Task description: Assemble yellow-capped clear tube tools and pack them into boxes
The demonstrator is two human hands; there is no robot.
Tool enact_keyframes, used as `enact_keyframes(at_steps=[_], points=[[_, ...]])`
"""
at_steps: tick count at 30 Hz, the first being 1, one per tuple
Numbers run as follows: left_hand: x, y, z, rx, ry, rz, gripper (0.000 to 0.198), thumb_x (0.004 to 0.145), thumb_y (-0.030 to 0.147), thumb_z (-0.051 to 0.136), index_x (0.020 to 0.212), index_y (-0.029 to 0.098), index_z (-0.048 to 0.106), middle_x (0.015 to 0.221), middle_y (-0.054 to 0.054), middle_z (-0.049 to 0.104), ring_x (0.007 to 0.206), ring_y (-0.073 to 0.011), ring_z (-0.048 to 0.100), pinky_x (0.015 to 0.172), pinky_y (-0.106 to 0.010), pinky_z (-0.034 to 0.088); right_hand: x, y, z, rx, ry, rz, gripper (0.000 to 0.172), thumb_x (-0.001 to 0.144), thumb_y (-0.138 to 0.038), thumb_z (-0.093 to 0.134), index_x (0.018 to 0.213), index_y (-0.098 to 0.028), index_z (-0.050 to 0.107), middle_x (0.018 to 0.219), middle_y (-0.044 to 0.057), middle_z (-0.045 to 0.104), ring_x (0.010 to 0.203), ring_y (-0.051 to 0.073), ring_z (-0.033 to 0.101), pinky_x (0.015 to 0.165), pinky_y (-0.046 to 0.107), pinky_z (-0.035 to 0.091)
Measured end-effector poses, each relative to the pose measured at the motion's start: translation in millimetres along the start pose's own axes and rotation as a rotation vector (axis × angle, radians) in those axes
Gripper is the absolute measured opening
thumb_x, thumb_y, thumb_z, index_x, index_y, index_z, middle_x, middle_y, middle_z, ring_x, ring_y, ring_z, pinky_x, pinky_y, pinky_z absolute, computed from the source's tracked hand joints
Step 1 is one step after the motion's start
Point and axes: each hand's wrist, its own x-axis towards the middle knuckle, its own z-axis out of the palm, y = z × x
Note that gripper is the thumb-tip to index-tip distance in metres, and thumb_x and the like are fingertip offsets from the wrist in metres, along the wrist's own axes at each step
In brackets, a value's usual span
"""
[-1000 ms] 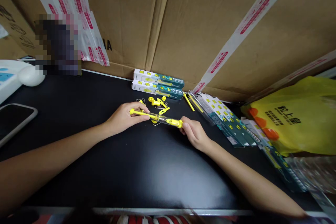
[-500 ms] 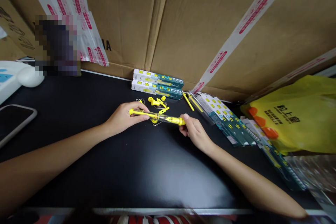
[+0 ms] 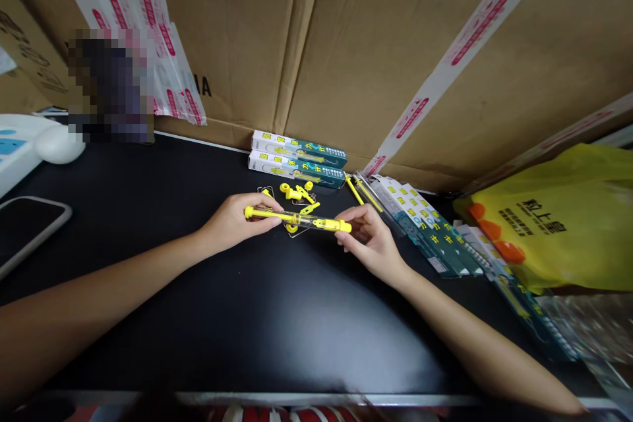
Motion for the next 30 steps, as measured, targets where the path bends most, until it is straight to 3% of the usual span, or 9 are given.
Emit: enact_keyframes(at_steps=[6,12,26,30], points=[[0.1,-1.9,-1.0,0.001,0.013,0.005,0.021,0.076,0.034,0.069,0.092,0.02,0.071,0.094,-0.002,0.072,0.085,-0.0152,0.067,0.076,-0.024,0.052,0.6,3.3,-3.7,-0.16,0.043,-0.118,0.02,0.08,-0.029,0.068,0.091,-0.021,0.052,0.089,0.004,0.059,0.068,0.013,0.06,0.058,0.026,0.051],[0.9,-2.2,-1.6,0.004,-0.003,0.01,0.022,0.077,0.035,0.068,0.092,0.019,0.071,0.093,-0.003,0.072,0.084,-0.0155,0.067,0.075,-0.025,0.052,0.7,4.4,-9.6,-0.319,0.045,-0.195,0.023,0.078,-0.033,0.07,0.091,-0.021,0.057,0.079,0.002,0.063,0.061,0.013,0.06,0.057,0.027,0.052],[0.5,-2.0,-2.0,0.018,-0.001,0.01,0.022,0.076,0.036,0.069,0.09,0.019,0.072,0.09,-0.003,0.073,0.081,-0.0159,0.067,0.073,-0.024,0.052,-0.9,4.4,-8.9,-0.405,0.028,-0.3,0.02,0.081,-0.032,0.066,0.093,-0.022,0.054,0.084,0.006,0.067,0.066,0.017,0.062,0.061,0.031,0.053],[0.2,-1.5,-1.6,0.026,0.014,0.029,0.023,0.075,0.037,0.07,0.09,0.019,0.072,0.092,-0.003,0.073,0.083,-0.0166,0.067,0.075,-0.026,0.052,-3.8,9.2,-8.5,-0.378,0.016,-0.261,0.02,0.083,-0.032,0.065,0.095,-0.023,0.052,0.085,0.005,0.066,0.065,0.015,0.063,0.059,0.03,0.053]])
